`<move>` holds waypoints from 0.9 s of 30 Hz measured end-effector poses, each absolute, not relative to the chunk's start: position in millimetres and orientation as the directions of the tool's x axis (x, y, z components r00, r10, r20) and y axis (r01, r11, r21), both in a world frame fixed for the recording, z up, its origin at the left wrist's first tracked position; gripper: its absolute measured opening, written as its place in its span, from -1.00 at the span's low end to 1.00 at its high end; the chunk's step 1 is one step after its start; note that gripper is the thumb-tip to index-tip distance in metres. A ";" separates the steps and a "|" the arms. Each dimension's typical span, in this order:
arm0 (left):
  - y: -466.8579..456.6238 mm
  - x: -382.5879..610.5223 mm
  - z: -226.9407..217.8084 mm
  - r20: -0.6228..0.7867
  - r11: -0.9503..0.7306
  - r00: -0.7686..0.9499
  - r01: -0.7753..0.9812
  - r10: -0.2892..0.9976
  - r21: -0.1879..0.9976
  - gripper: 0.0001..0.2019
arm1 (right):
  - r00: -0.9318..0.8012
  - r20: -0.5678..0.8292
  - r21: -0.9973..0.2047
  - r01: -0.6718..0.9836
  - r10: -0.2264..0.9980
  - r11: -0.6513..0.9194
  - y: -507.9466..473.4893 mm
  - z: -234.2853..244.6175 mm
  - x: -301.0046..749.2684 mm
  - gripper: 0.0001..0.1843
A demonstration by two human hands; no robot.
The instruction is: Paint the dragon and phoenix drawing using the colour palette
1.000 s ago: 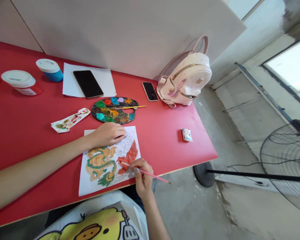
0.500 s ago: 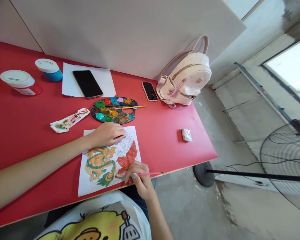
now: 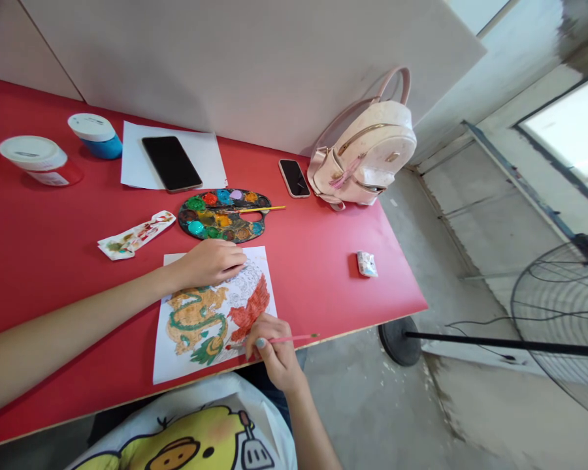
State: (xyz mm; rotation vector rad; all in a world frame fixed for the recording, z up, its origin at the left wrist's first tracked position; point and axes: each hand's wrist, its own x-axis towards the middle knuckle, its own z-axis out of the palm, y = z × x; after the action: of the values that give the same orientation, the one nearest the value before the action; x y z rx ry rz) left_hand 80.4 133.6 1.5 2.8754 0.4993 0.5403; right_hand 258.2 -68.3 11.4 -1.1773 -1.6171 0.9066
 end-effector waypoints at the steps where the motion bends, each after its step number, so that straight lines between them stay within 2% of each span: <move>1: 133.6 80.6 1.8 0.317 -0.929 0.879 0.295 0.356 0.225 -0.78 | -0.112 0.254 -0.921 0.276 0.961 0.276 -68.5 11.4 258.1 -0.29; 8: 134.2 80.8 2.3 0.322 -0.927 0.875 0.299 0.360 0.225 -0.78 | -0.125 0.261 -0.920 0.267 0.957 0.286 -69.2 9.2 257.4 -0.34; 18: 133.8 80.0 1.2 0.324 -0.930 0.877 0.295 0.354 0.217 -0.79 | -0.033 0.238 -0.952 0.188 0.971 0.240 -70.1 7.6 258.6 -0.35; 27: 134.2 80.9 1.0 0.330 -0.934 0.878 0.290 0.347 0.209 -0.78 | -0.019 0.241 -0.959 0.150 0.970 0.241 -71.2 4.6 258.3 -0.39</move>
State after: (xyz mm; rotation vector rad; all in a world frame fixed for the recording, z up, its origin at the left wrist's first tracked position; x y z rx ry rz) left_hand 80.9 134.2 1.0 2.8948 0.4943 0.5515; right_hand 258.3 -71.2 4.6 -1.1319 -1.4246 0.9511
